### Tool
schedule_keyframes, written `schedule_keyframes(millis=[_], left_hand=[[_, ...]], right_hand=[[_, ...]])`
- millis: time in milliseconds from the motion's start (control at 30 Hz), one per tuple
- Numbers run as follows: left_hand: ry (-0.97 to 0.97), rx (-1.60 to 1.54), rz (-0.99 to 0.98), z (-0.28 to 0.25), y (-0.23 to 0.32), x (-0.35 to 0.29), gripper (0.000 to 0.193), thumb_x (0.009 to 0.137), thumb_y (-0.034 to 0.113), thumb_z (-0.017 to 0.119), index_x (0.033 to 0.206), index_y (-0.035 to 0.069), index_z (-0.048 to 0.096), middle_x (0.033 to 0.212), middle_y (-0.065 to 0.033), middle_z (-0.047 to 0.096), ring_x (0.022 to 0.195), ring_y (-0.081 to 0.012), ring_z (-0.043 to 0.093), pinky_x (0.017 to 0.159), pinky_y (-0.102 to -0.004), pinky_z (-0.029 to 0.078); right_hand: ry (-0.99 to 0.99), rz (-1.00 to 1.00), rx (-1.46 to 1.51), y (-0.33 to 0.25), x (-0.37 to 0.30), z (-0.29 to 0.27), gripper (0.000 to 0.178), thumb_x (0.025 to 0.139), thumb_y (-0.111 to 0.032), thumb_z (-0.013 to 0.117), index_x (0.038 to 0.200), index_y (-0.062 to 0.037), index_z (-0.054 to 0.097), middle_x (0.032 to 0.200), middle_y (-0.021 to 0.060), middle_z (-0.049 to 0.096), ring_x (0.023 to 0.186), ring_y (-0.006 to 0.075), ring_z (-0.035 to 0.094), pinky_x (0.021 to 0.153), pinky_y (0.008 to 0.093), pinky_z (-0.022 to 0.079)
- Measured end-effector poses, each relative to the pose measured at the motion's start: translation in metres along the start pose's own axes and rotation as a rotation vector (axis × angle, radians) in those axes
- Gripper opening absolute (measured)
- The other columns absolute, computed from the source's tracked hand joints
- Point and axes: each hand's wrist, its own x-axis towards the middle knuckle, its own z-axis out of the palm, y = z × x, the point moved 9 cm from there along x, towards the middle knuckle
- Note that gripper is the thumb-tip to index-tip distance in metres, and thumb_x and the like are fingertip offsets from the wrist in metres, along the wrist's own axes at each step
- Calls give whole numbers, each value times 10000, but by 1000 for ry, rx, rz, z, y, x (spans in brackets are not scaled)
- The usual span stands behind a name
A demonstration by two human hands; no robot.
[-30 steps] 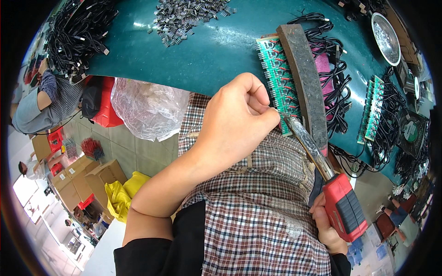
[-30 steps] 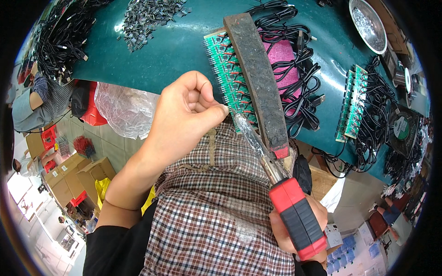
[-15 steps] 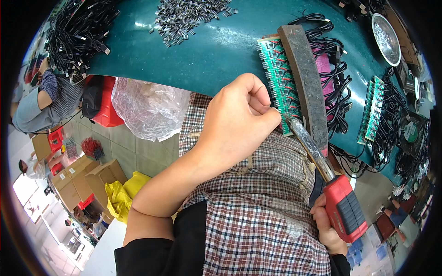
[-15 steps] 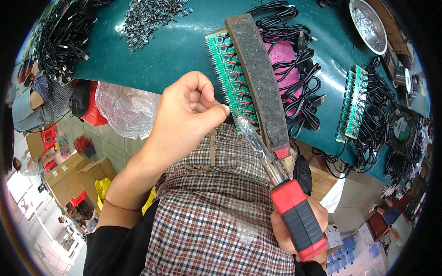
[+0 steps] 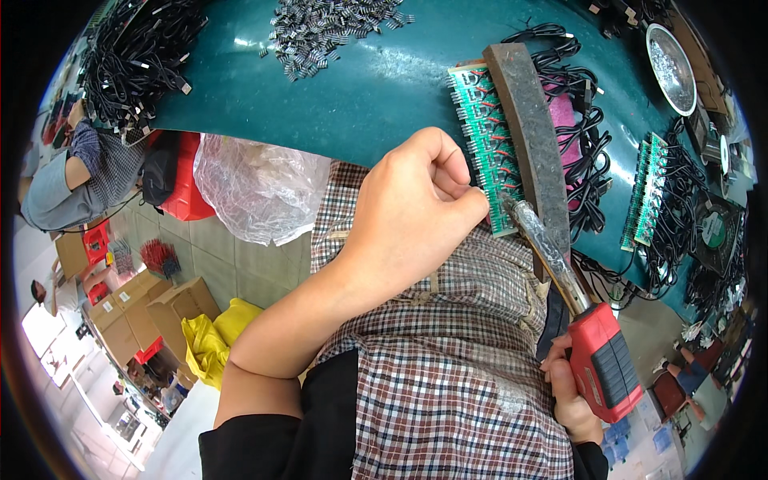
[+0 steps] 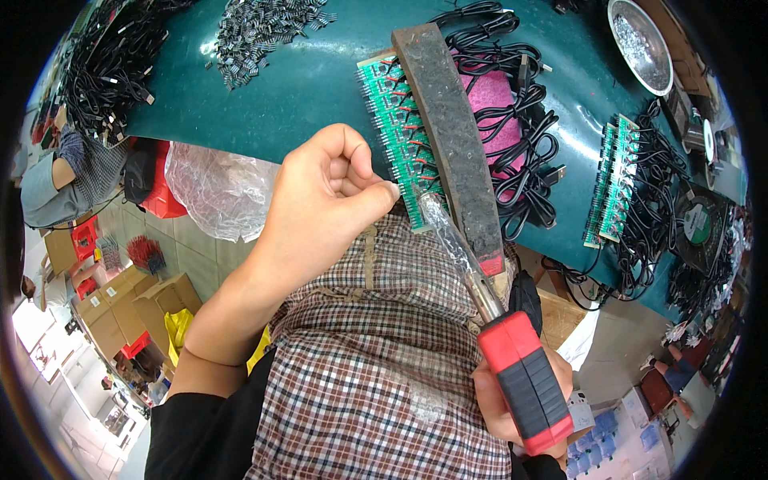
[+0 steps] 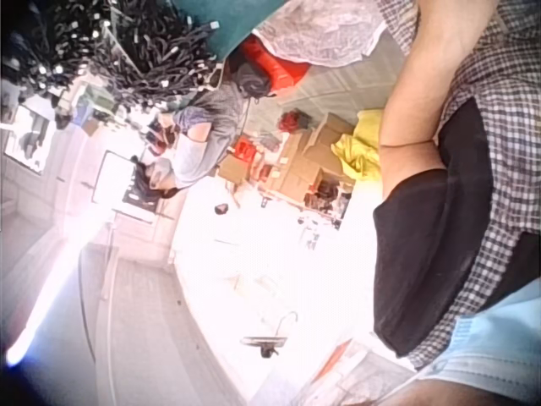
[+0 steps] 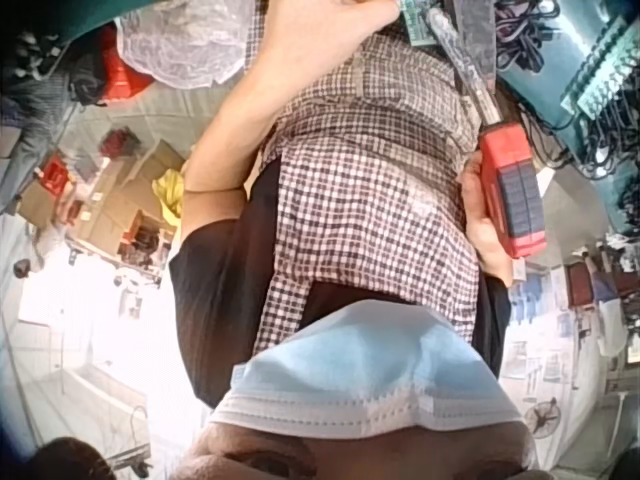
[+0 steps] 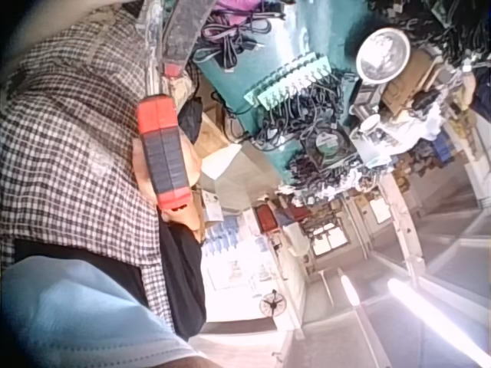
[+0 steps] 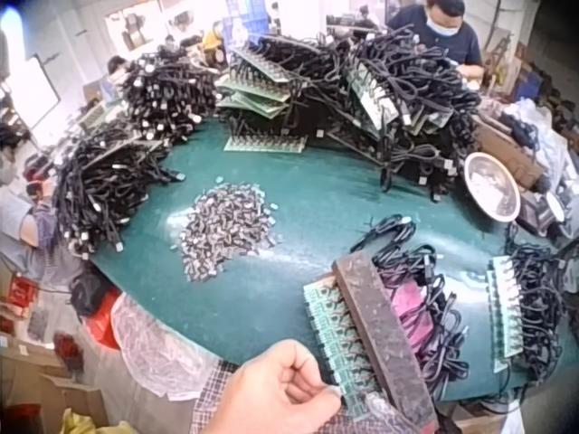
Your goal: The person solders small electronic components onto circuit boards using a soldering iron, then places the assembled circuit boards onto a stack on the workbench.
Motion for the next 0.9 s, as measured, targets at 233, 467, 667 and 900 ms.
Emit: schedule_keyframes(millis=[233,467,667,900], left_hand=[[-20,-50,-29,0,-3,-1,219,848,-30,714,894,40,512,798,-17,638,710,-32,596,623,-196,464],[-29,-45,-34,1,-3,0,225,845,-27,720,904,35,512,812,-29,652,724,-41,615,639,-195,479],[-19,-12,-14,0,-1,1,233,840,-29,725,898,41,510,802,-24,645,711,-32,598,619,-192,463],[-19,-20,-32,-2,-2,0,245,840,-38,727,886,51,503,788,-14,640,696,-24,586,602,-190,449]], right_hand=[[-52,-33,7,-1,9,4,280,685,-46,762,958,-45,703,834,114,672,679,293,686,606,362,541],[-45,-21,39,0,9,4,299,682,-61,776,972,-47,701,840,110,671,682,296,683,610,368,542],[-54,-67,-4,-5,9,6,286,701,-69,768,978,-50,700,845,111,674,682,295,684,622,372,544],[-10,41,26,-5,9,3,183,756,-109,782,917,-51,716,822,81,681,677,287,677,622,366,537]])
